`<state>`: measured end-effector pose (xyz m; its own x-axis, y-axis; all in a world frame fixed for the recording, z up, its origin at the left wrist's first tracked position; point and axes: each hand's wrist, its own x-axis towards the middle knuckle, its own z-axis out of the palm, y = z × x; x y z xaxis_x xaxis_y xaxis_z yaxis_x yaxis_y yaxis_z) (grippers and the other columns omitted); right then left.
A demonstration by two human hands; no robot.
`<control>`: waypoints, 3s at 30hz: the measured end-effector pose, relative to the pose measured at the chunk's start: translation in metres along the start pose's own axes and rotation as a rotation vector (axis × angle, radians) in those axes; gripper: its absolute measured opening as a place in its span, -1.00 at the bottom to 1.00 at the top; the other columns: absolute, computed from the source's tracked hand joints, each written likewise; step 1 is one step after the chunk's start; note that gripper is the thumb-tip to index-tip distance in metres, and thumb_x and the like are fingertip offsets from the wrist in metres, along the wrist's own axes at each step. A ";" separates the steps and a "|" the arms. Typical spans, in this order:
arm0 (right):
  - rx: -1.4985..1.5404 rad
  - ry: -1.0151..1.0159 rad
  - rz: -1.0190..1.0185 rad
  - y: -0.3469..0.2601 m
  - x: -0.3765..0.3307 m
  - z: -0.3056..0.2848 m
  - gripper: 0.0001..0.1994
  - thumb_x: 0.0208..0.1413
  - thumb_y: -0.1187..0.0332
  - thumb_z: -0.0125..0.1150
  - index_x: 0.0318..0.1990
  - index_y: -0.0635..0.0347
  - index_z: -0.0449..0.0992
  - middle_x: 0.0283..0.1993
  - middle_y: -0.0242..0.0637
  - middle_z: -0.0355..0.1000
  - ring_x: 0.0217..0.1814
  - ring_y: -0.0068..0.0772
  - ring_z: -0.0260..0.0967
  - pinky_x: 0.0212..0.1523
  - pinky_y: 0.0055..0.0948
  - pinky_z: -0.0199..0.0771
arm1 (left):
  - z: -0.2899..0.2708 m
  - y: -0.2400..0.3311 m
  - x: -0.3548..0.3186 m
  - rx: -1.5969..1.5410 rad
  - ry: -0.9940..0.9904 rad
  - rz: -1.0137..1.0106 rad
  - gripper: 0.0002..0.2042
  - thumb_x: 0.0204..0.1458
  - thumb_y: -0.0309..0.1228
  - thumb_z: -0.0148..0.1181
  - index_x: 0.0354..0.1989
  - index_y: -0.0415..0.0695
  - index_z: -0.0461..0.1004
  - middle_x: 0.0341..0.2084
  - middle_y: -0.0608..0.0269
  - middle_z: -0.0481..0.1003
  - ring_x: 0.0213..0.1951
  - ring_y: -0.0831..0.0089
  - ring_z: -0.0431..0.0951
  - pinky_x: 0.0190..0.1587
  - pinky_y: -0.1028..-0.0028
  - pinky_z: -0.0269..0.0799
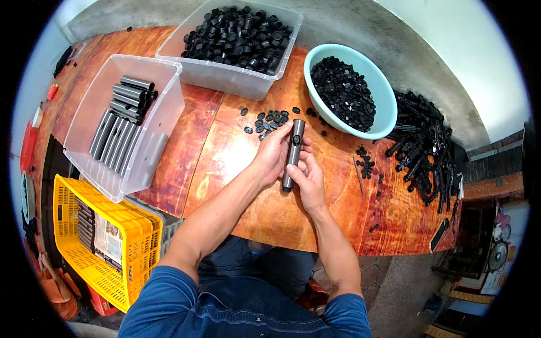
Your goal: The person assembles small black cylindrical components by inserting black caps into metal tubes and securing them with a screwdriver. Completed units are placed into a yellow basket. The person repeats this process with multiple components throughout the clip.
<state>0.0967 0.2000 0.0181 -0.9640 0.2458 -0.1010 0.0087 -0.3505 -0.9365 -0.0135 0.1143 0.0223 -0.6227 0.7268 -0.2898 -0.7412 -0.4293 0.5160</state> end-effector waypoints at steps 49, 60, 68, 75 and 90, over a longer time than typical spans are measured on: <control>-0.369 0.384 -0.369 -0.062 -0.067 -0.017 -0.77 0.26 0.50 0.22 0.04 0.34 0.50 -0.18 -0.14 0.58 -0.34 -0.52 0.52 -0.39 -0.63 0.44 | 0.000 -0.028 -0.007 -0.109 -0.316 -0.229 -0.58 0.39 -0.12 -0.18 0.27 -0.07 0.34 -0.28 0.28 0.53 -0.33 0.45 0.52 -0.24 0.46 0.45; -0.604 0.594 -0.548 -0.049 -0.057 0.000 -0.94 0.24 0.57 0.23 -0.18 0.35 0.53 -0.31 -0.27 0.56 -0.32 -0.54 0.57 -0.34 -0.56 0.55 | 0.005 -0.030 -0.011 -0.112 -0.303 -0.197 -0.69 0.41 -0.20 -0.16 0.10 -0.12 0.37 -0.28 0.20 0.53 -0.32 0.40 0.52 -0.20 0.42 0.48; -0.831 0.607 -0.599 -0.044 -0.055 0.002 -0.93 0.21 0.56 0.28 -0.19 0.36 0.53 -0.34 -0.19 0.60 -0.33 -0.50 0.61 -0.36 -0.55 0.58 | 0.004 -0.033 -0.009 -0.086 -0.303 -0.185 -0.73 0.39 -0.21 -0.11 0.09 -0.07 0.37 -0.27 0.21 0.54 -0.34 0.42 0.55 -0.23 0.43 0.50; -0.806 0.656 -0.671 -0.037 -0.049 -0.002 -0.93 0.19 0.57 0.30 -0.23 0.35 0.52 -0.38 -0.20 0.61 -0.37 -0.50 0.61 -0.40 -0.54 0.59 | 0.004 -0.034 -0.010 -0.097 -0.306 -0.184 -0.78 0.38 -0.24 -0.09 0.00 -0.09 0.37 -0.25 0.19 0.55 -0.33 0.42 0.56 -0.21 0.43 0.48; -0.966 0.695 -0.763 -0.029 -0.045 -0.006 -0.91 0.12 0.54 0.37 -0.29 0.28 0.55 -0.39 -0.20 0.61 -0.43 -0.45 0.61 -0.46 -0.51 0.55 | 0.003 -0.038 -0.006 -0.090 -0.339 -0.145 -0.71 0.39 -0.21 -0.09 0.12 -0.10 0.37 -0.24 0.15 0.56 -0.31 0.40 0.57 -0.20 0.43 0.54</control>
<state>0.1418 0.2050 0.0481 -0.4915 0.5788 0.6507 0.0008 0.7475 -0.6643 0.0195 0.1275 0.0066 -0.4024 0.9132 -0.0638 -0.8443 -0.3433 0.4114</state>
